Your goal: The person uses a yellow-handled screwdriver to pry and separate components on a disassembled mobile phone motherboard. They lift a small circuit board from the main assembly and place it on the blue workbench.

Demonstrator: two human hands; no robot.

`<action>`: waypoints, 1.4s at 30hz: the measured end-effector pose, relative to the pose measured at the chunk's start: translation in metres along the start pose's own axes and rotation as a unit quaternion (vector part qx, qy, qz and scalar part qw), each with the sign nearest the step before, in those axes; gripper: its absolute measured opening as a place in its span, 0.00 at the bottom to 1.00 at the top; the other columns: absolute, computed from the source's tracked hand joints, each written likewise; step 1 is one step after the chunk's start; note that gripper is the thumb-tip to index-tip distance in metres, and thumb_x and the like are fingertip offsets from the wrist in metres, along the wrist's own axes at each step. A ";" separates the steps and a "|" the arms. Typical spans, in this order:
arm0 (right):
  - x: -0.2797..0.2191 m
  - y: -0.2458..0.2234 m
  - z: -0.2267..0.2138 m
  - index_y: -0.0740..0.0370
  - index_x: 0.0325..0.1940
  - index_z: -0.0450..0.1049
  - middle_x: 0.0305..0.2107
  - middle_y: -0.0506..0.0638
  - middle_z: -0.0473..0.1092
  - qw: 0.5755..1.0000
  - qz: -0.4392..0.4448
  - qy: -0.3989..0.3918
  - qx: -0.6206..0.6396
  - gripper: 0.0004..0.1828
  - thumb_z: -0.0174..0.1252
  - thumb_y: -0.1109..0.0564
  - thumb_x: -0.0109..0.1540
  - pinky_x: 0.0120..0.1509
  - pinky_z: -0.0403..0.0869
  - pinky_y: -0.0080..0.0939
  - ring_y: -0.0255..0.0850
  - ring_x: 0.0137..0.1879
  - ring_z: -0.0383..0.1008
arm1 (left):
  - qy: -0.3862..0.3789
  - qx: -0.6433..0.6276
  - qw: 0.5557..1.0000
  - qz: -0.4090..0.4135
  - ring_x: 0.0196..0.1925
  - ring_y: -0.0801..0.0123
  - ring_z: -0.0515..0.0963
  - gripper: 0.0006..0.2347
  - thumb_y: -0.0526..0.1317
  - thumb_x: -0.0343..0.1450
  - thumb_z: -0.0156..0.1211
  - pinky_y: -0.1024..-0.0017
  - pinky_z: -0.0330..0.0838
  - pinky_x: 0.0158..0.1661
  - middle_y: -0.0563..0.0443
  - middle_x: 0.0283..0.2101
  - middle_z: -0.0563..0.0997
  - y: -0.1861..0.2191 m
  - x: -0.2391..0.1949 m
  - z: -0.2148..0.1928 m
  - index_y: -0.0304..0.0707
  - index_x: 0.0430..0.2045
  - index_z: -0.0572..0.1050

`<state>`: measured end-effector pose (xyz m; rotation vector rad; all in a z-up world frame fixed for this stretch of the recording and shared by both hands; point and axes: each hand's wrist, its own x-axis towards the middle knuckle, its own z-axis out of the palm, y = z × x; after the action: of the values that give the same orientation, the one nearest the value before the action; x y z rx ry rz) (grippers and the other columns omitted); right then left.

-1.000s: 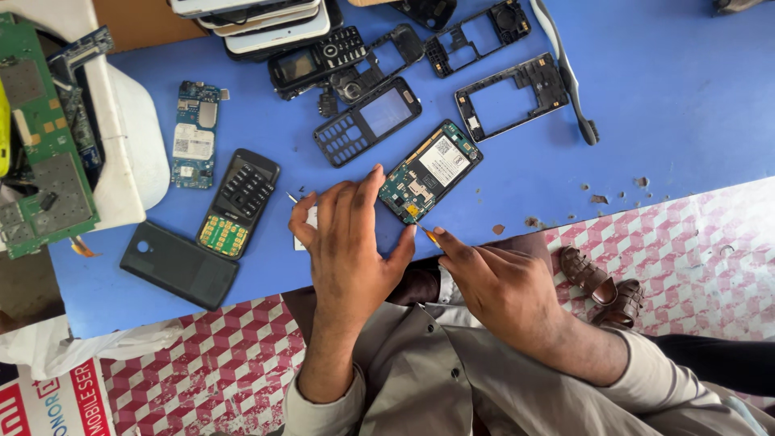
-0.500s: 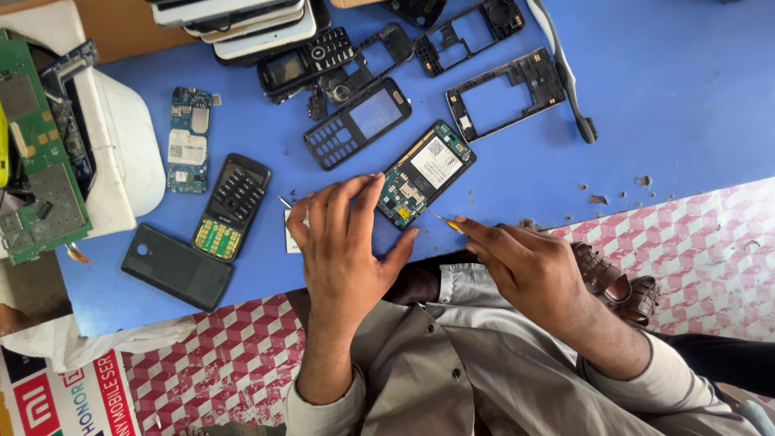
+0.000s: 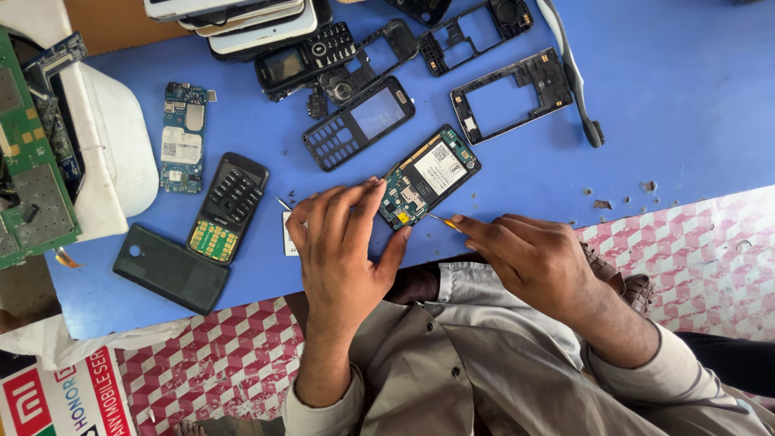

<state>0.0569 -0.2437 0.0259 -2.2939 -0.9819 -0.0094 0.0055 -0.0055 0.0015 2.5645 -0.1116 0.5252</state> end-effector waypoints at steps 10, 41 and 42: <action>0.005 0.023 -0.003 0.61 0.60 0.76 0.19 0.43 0.59 0.983 -0.155 0.019 -0.095 0.31 0.66 0.66 0.51 0.30 0.67 0.43 0.37 0.25 0.64 | 0.006 -0.038 0.999 -0.003 0.60 0.60 0.75 0.24 0.44 0.68 0.73 0.52 0.56 0.66 0.52 0.57 0.79 -0.002 0.002 -0.002 0.37 0.57 0.74; 0.028 -0.011 -0.012 0.58 0.55 0.76 0.17 0.43 0.65 0.972 -0.093 -0.073 -0.203 0.17 0.63 0.52 0.63 0.27 0.68 0.42 0.38 0.24 0.69 | 0.007 -0.016 1.000 0.013 0.62 0.61 0.74 0.22 0.45 0.71 0.69 0.52 0.56 0.68 0.50 0.58 0.78 -0.003 -0.004 0.001 0.34 0.58 0.74; 0.029 -0.014 -0.014 0.59 0.54 0.76 0.17 0.43 0.65 0.970 -0.084 -0.088 -0.211 0.17 0.63 0.52 0.63 0.27 0.68 0.42 0.38 0.24 0.69 | 0.007 -0.019 1.000 0.013 0.63 0.61 0.74 0.22 0.45 0.72 0.69 0.52 0.56 0.68 0.50 0.58 0.78 -0.003 -0.004 0.002 0.34 0.59 0.74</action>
<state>0.0717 -0.2254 0.0519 -2.6199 -1.3742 -0.0945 0.0028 -0.0035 -0.0032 2.5254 -0.1492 0.5472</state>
